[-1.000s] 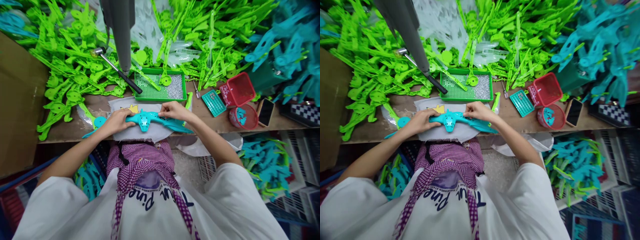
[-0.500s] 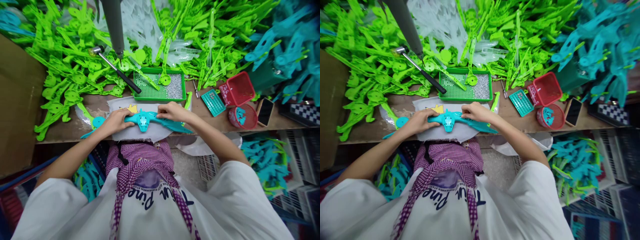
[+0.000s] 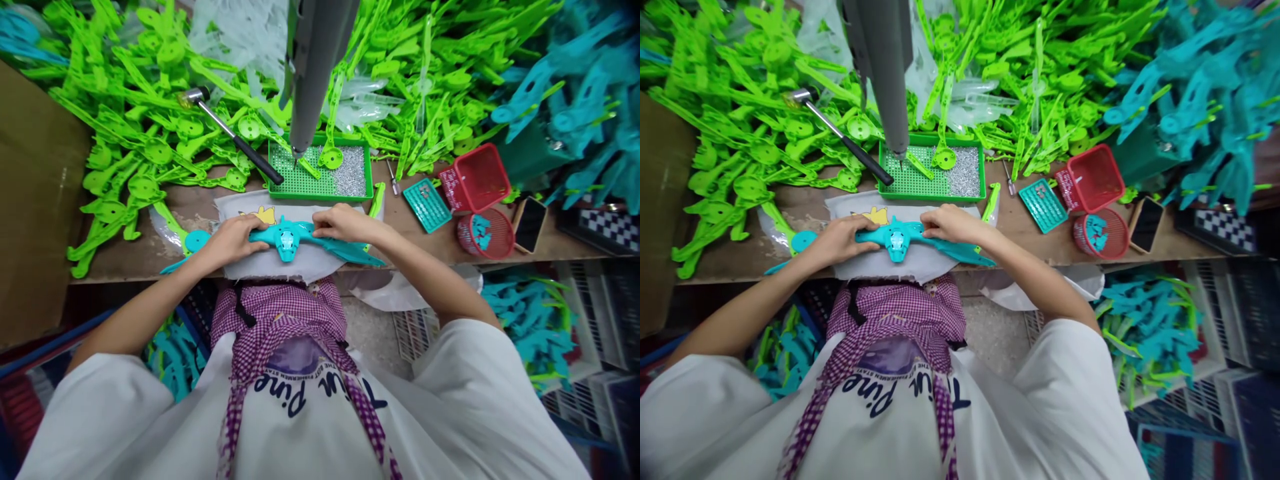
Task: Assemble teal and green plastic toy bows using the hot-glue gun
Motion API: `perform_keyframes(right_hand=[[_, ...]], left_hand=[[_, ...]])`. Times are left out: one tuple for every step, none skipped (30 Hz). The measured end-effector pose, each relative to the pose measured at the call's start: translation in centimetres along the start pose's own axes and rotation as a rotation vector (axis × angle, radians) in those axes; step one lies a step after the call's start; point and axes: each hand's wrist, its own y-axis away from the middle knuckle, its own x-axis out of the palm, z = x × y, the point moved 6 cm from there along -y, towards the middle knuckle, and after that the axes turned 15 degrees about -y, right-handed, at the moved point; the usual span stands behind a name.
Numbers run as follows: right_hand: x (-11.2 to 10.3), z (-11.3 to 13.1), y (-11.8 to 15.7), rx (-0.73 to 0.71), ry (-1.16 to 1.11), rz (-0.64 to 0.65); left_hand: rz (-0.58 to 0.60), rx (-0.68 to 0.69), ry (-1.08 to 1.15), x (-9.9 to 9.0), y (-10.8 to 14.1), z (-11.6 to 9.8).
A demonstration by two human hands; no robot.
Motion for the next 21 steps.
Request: perform_keyframes(right_hand=[[0.1, -0.1, 0.1, 0.000, -0.004, 0.006], [0.2, -0.1, 0.3, 0.000, -0.019, 0.012], [0.3, -0.2, 0.5, -0.001, -0.040, 0.011], [0.4, -0.4, 0.7, -0.003, -0.061, 0.003], [0.5, -0.5, 0.9, -0.004, -0.075, -0.013], [0.6, -0.7, 1.0, 0.000, -0.084, -0.032], [0.7, -1.0, 1.1, 0.011, -0.087, -0.052], [0.6, -1.3, 1.2, 0.030, -0.088, -0.070], [0.6, -1.6, 1.2, 0.057, -0.090, -0.084], [0.5, -1.9, 1.0, 0.092, -0.092, -0.087], [0.4, -2.2, 0.8, 0.133, -0.090, -0.081], [0.2, -2.5, 0.5, 0.178, -0.082, -0.062], [0.0, -2.7, 0.2, 0.219, -0.072, -0.028], [-0.1, -2.9, -0.3, 0.253, -0.067, 0.021], [-0.3, -2.9, -0.7, 0.279, -0.069, 0.076], [-0.4, -3.0, -1.2, 0.296, -0.079, 0.126], [-0.5, -3.0, -1.6, 0.306, -0.098, 0.166], [-0.6, -3.0, -1.9, 0.314, -0.125, 0.195], [-0.7, -3.0, -2.1, 0.322, -0.158, 0.214], [-0.6, -3.1, -2.1, 0.331, -0.193, 0.224], [-0.4, -3.2, -1.9, 0.339, -0.226, 0.225]], left_hand=[[0.000, -0.002, 0.005, 0.0, 0.0, 0.1], [0.000, 0.000, 0.008, 0.1, 0.0, 0.1], [0.000, 0.003, 0.010, 0.1, 0.0, 0.1], [-0.002, 0.008, 0.011, 0.2, 0.0, 0.1], [-0.004, 0.011, 0.012, 0.2, 0.0, 0.2], [-0.008, 0.013, 0.014, 0.2, 0.0, 0.2], [-0.010, 0.012, 0.017, 0.1, 0.0, 0.2], [-0.011, 0.009, 0.020, 0.1, 0.0, 0.2], [-0.010, 0.006, 0.025, 0.1, 0.0, 0.1], [-0.008, 0.002, 0.031, 0.1, 0.1, 0.1], [-0.006, -0.001, 0.036, 0.0, 0.1, 0.0], [-0.003, -0.002, 0.038, 0.0, 0.1, 0.0], [0.000, -0.002, 0.036, 0.0, 0.1, -0.1], [0.003, -0.002, 0.031, 0.0, 0.1, -0.2], [0.003, -0.002, 0.024, 0.0, 0.1, -0.2], [0.004, -0.002, 0.017, -0.1, 0.1, -0.2], [0.005, -0.003, 0.013, -0.1, 0.1, -0.2], [0.007, -0.004, 0.013, -0.1, 0.1, -0.1], [0.010, -0.005, 0.015, -0.1, 0.0, -0.1], [0.013, -0.003, 0.019, 0.0, 0.0, -0.1], [0.016, 0.001, 0.024, 0.0, 0.0, 0.0]])
